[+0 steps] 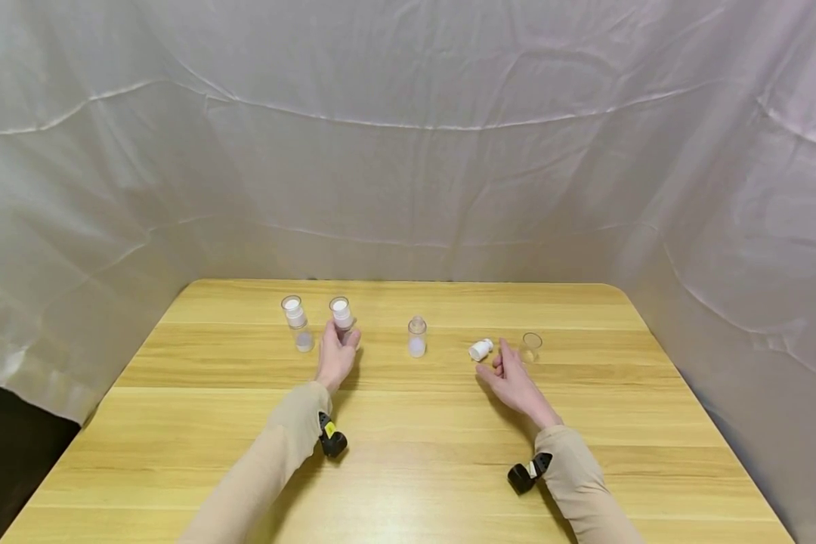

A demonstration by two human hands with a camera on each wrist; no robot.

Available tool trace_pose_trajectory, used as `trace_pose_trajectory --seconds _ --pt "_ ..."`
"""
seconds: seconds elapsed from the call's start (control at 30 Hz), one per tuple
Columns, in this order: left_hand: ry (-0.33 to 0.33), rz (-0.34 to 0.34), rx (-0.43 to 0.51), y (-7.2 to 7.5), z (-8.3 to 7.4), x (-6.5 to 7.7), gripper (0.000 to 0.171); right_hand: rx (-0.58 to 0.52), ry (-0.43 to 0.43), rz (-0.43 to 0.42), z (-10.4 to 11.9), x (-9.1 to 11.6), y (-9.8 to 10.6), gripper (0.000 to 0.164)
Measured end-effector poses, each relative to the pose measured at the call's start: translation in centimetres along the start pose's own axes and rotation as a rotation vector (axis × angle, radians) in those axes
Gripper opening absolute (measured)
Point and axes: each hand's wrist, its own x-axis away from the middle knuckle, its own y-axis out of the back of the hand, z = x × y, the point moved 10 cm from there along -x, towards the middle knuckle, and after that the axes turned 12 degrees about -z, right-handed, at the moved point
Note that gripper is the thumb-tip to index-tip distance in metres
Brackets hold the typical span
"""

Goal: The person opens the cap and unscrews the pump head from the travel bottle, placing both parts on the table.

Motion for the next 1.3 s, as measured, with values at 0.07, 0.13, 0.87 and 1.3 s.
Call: trace_pose_trajectory --seconds 0.07,0.13,0.87,1.3 --pt "-0.017 0.016 -0.003 -0.3 -0.3 0.5 0.040 0.002 0.001 -0.002 0.0 0.0 0.0 0.081" --pt "-0.038 0.039 0.003 -0.6 -0.7 1.2 0.041 0.002 -0.001 -0.009 0.1 0.1 0.1 0.080" --pt "-0.136 0.291 0.045 -4.8 -2.7 7.4 0.039 -0.134 0.157 -0.210 3.3 1.5 1.3 0.060" --pt "-0.127 0.525 0.098 -7.7 -2.9 10.5 0.043 -0.361 0.366 -0.237 8.7 3.4 0.6 0.037"
